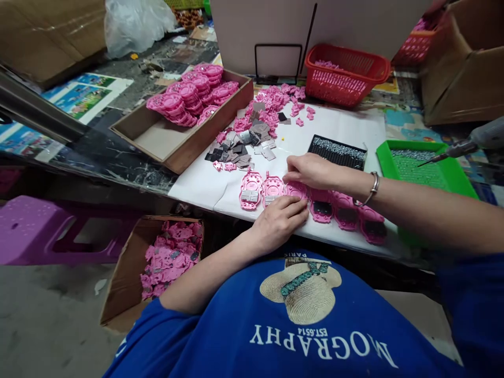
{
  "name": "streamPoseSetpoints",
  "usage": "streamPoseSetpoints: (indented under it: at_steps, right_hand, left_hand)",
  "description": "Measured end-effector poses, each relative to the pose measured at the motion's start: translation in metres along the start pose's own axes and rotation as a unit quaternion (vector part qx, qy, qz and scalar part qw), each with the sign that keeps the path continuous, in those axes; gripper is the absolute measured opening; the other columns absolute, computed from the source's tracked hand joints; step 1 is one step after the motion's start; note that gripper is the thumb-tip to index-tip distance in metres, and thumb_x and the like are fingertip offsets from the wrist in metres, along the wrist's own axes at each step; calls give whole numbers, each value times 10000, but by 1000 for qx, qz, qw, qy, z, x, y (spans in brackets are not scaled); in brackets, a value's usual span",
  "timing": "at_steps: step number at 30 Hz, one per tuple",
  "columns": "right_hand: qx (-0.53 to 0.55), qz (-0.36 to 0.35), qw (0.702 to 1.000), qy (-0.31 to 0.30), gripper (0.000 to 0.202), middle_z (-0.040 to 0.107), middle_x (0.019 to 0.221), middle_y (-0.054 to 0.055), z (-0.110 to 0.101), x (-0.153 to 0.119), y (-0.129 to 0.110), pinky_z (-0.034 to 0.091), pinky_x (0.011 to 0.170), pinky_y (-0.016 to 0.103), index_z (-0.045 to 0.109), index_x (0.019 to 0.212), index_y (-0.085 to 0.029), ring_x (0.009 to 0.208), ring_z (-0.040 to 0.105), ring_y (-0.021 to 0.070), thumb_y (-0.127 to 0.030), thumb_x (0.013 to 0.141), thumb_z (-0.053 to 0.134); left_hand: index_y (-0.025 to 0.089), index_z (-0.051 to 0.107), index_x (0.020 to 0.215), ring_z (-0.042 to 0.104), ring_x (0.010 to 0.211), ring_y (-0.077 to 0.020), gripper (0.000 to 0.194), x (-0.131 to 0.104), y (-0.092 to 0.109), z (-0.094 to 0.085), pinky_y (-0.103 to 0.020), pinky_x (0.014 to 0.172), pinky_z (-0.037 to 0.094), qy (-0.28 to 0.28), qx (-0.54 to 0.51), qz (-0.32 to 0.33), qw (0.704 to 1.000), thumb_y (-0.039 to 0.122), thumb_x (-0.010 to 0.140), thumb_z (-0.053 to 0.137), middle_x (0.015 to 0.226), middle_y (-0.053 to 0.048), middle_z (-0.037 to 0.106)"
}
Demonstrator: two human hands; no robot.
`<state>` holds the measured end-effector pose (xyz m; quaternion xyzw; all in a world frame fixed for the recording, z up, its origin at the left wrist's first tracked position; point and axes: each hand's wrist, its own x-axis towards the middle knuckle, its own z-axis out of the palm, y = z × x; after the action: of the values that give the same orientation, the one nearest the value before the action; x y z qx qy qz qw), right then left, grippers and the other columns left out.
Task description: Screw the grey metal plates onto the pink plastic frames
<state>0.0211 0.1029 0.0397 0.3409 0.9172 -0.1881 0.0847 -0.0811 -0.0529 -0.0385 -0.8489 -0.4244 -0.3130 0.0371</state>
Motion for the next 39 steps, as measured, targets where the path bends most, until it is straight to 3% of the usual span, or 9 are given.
streamPoseSetpoints:
  at_steps: [6, 10, 18, 24, 31, 39]
  right_hand:
    - [32, 0, 997, 69, 269, 720, 844, 69, -18, -25, 4, 390, 683, 278, 697, 1005, -166, 742, 603, 167, -394, 920, 583]
    - [54, -16, 996, 68, 154, 732, 868, 61, -29, -53, 22, 428, 731, 287, 736, 909, -168, 775, 629, 169, -257, 876, 615]
    - [-22, -65, 997, 40, 189, 732, 935, 73, -3, -70, 51, 449, 774, 285, 777, 977, -159, 840, 649, 171, -184, 878, 618]
    - [-79, -83, 993, 35, 184, 712, 940, 84, 2, -69, 47, 413, 719, 270, 753, 964, -134, 818, 626, 164, -154, 897, 582]
    - [-170, -96, 981, 11, 194, 689, 907, 100, 1, -71, 37, 349, 628, 274, 713, 903, -113, 725, 587, 156, -147, 929, 523]
    - [-179, -38, 983, 13, 185, 704, 946, 158, 8, -80, 19, 457, 704, 257, 690, 957, -71, 828, 656, 173, -86, 920, 509]
  left_hand:
    - [120, 669, 1122, 608, 1168, -231, 203, 2, 0, -3, -411, 954, 565, 22, -11, 8, 1000, 155, 971, 539, 1219, -127, 695]
    - [115, 666, 1123, 609, 1183, -238, 203, 4, 2, -6, -415, 967, 561, 14, -20, 6, 1000, 150, 967, 540, 1220, -140, 688]
    - [139, 663, 1092, 612, 1155, -248, 174, 19, 12, -10, -439, 949, 557, 40, -2, 9, 999, 206, 959, 574, 1224, -136, 688]
    - [121, 662, 1077, 623, 1101, -245, 187, 32, 21, 1, -410, 925, 548, 4, 28, 38, 999, 234, 975, 555, 1183, -126, 699]
    - [112, 646, 1127, 614, 1119, -250, 198, 25, 18, 11, -408, 932, 537, -1, 25, 39, 999, 169, 967, 543, 1208, -121, 693]
    - [140, 648, 1155, 613, 1103, -233, 231, 25, 19, 9, -384, 906, 543, -5, -1, 19, 1000, 144, 967, 515, 1190, -99, 704]
